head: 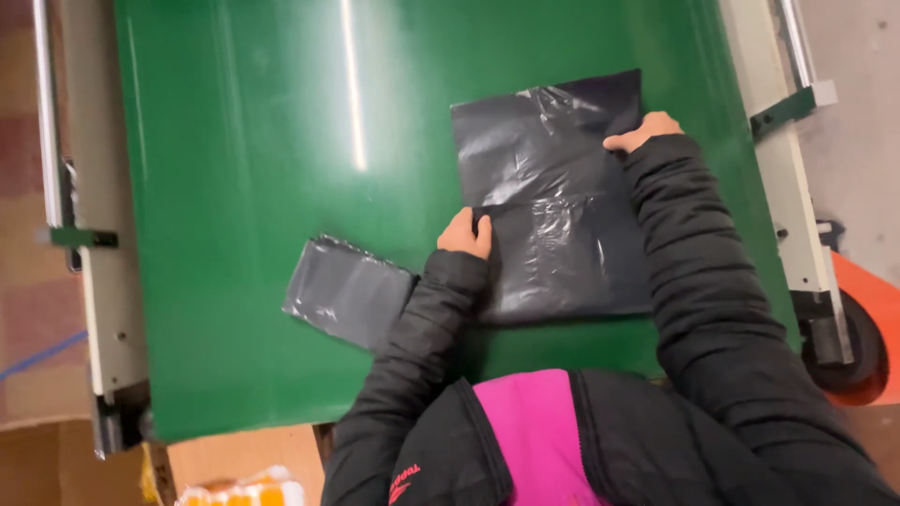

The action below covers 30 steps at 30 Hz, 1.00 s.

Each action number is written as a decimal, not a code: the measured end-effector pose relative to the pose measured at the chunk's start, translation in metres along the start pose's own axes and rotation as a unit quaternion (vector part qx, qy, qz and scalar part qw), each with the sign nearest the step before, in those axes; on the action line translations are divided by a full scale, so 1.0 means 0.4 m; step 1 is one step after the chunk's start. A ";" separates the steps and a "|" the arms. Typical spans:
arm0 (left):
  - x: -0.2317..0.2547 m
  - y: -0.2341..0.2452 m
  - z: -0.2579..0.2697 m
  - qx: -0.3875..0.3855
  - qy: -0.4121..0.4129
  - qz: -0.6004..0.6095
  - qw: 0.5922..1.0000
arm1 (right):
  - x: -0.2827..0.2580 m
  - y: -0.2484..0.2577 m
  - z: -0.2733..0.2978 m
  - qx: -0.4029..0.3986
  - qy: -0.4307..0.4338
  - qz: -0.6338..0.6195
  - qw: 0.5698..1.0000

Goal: The person folds black plastic bags on a conveyor belt, inserts them into yellow printed packaging bags, and seals the packages using a benchtop heat sealer.

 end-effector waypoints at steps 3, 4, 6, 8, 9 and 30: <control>-0.035 -0.033 -0.024 -0.015 0.005 -0.033 0.999 | 0.010 0.000 -0.069 0.028 0.023 -0.083 0.996; -0.048 -0.051 -0.033 -0.025 -0.001 -0.057 0.998 | 0.016 0.008 -0.092 0.067 0.026 -0.161 0.984; -0.035 -0.030 -0.036 -0.017 0.004 -0.043 0.999 | -0.033 0.009 -0.112 0.028 0.042 -0.292 0.955; -0.014 -0.003 -0.029 -0.010 0.006 -0.031 0.999 | -0.055 -0.010 -0.121 -0.009 0.051 -0.421 0.905; -0.009 0.011 -0.032 -0.024 0.030 -0.016 0.999 | -0.059 0.010 -0.130 0.053 0.099 -0.404 0.908; 0.314 0.050 0.100 0.005 -0.200 -0.225 0.953 | -0.187 0.143 0.765 0.107 0.402 0.004 0.909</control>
Point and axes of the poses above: each hand's wrist, its own z-axis away from the middle knuckle, its own y-axis out of the back of the hand, x = y × z, the point moved 8 cm from there along -z, towards the middle knuckle, and after that the axes turned 7 degrees about y, right-handed, at the moved point
